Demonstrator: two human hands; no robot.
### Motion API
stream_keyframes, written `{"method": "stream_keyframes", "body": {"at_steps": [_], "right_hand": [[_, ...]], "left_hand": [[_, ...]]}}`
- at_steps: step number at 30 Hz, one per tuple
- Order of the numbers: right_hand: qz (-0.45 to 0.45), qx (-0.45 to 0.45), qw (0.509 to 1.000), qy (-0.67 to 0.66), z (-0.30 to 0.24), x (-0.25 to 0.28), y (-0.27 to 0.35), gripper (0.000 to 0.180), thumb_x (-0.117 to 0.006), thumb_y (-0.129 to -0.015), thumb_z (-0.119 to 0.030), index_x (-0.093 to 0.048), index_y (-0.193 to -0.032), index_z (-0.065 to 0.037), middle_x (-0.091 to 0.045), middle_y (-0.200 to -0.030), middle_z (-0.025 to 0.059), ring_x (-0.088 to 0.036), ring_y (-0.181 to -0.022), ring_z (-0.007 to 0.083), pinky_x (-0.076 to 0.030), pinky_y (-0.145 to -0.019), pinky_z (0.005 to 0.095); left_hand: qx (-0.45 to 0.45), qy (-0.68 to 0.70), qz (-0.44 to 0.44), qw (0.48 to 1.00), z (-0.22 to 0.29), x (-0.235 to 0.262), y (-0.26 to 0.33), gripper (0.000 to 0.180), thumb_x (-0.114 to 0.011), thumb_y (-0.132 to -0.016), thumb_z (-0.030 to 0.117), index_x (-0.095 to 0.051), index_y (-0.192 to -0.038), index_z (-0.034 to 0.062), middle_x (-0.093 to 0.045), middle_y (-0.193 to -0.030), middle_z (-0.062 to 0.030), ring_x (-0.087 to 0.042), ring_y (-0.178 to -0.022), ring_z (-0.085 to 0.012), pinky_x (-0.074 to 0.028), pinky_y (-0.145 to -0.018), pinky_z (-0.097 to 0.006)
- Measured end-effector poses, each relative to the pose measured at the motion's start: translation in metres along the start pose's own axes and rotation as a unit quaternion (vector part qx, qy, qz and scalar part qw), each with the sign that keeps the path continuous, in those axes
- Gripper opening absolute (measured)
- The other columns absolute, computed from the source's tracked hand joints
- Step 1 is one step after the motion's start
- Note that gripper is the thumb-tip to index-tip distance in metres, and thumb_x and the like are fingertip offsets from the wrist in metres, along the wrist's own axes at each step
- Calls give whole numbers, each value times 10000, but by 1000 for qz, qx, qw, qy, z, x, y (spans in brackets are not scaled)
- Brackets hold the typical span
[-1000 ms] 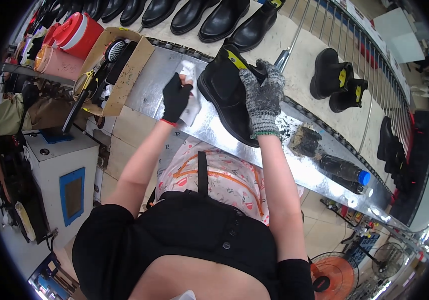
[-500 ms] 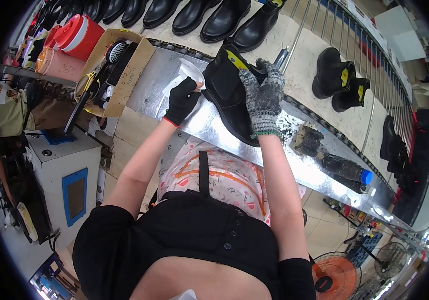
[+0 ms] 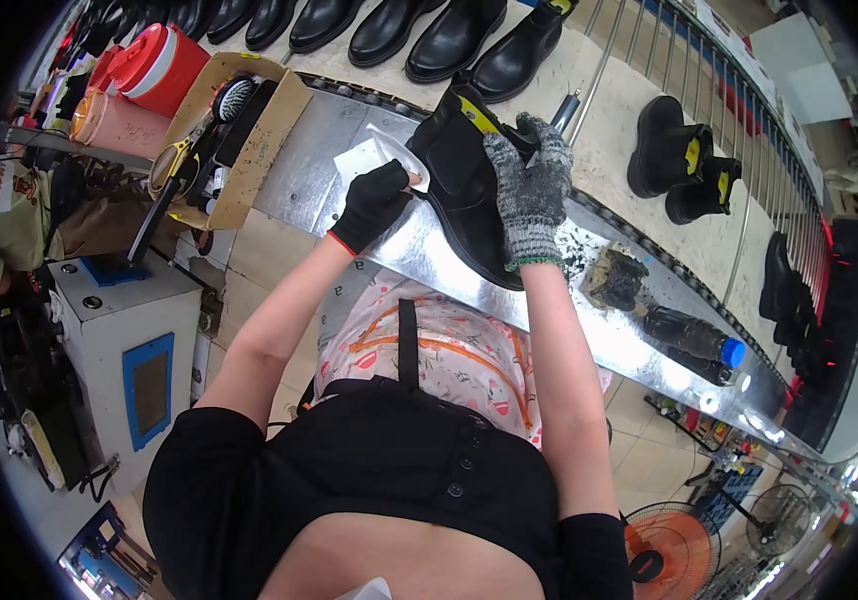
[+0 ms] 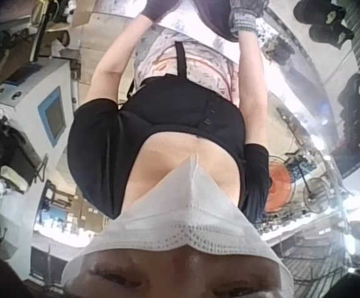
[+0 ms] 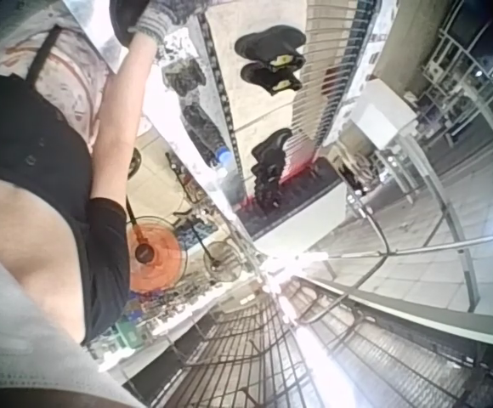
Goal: Cleaning and polishing black boots on an industrial conveyor line using a brush and cloth.
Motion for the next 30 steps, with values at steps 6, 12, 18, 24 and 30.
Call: {"method": "stream_keyframes", "body": {"at_steps": [6, 12, 18, 24, 30], "right_hand": [[-6, -2, 1000, 17, 0, -1, 0, 431, -771, -732, -275, -621, -1080, -69, -607, -1048, 139, -564, -1014, 293, -431, -905, 387], [-18, -35, 999, 6, 2, -4, -2, 421, -765, -737, -265, -622, -1084, -76, -602, -1065, 139, -564, -1026, 288, -431, -910, 383], [-3, -50, 998, -40, 21, -6, -7, 414, -754, -748, -262, -620, -1094, -81, -601, -1077, 139, -568, -1040, 278, -427, -924, 381], [-10, -37, 997, -63, 17, -9, -7, 410, -747, -757, -263, -617, -1099, -79, -601, -1084, 141, -570, -1041, 279, -426, -928, 381], [2, -51, 997, -55, 25, -2, -7, 420, -742, -762, -263, -612, -1108, -64, -605, -1099, 144, -573, -1042, 278, -431, -923, 374]], "left_hand": [[46, 112, 20, 992, 6, -6, 15, 202, -628, -736, 3, -619, -924, 76, -636, -803, -73, -655, -722, -221, -504, -612, -302], [269, 146, 305, 902, -67, 111, 55, 106, -645, -867, 127, -569, -895, 58, -547, -724, 12, -502, -667, -72, -417, -609, -234], [143, -19, 464, 874, -57, 300, 48, 132, -571, -851, 7, -616, -975, 10, -635, -935, -71, -586, -855, -151, -471, -776, -277], [331, -420, -97, 840, -186, 262, 93, 314, -572, -834, 293, -646, -1028, 57, -655, -922, -168, -628, -851, -345, -500, -735, -411], [229, -280, 151, 920, -83, 238, 21, 199, -630, -802, 138, -613, -989, 73, -654, -898, -112, -635, -854, -281, -498, -734, -361]]}}
Point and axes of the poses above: each hand's wrist, its own y-axis away from the middle knuckle, its own x-axis out of the back of the hand, z = x × y, the point moved 10 cm from there along -y, towards the middle knuckle
